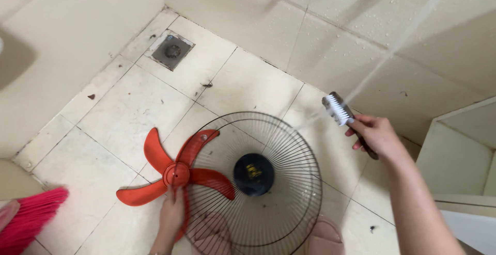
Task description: The person scrubs a black fan cage with a brush under running water, then rinses the brush and continues scrubbing the cage. A red fan blade assembly lies on the floor nearby.
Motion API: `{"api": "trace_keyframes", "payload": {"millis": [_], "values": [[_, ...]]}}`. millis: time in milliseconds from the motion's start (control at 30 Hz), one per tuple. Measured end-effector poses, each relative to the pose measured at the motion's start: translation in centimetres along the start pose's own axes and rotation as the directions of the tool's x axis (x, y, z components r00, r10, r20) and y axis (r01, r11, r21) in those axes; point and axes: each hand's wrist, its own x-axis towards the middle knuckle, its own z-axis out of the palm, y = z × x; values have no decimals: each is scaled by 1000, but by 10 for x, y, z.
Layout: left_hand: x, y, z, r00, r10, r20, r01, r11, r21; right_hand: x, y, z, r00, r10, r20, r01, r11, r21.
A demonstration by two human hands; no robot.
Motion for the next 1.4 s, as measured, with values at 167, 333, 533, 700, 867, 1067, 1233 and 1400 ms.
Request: {"api": "trace_keyframes", "payload": {"millis": [167,333,533,700,867,1067,1233,1400], "values": [[7,-61,-12,983,-6,-186,11,1000,26,4,14,16,1000,-24,-11,25,996,89],[-7,-42,-35,973,-142,-182,174,969,174,6,27,27,996,-46,-80,55,991,118],[-41,125,-84,844,464,-270,-306,828,469,8,36,34,997,-6,-71,17,988,151],[-43,319,-42,228,974,11,-861,197,470,1,34,36,997,34,-76,-17,978,207],[-76,438,56,398,811,430,-826,113,552,-12,18,31,994,26,-110,-8,988,157],[-82,433,126,518,772,369,-855,456,247,-24,10,23,986,13,-168,1,996,84],[-74,413,141,606,686,402,-761,647,43,-29,2,26,987,23,-159,-14,998,59],[-73,392,157,643,614,458,-673,738,-44,-27,6,34,988,35,-149,-25,998,65]]}}
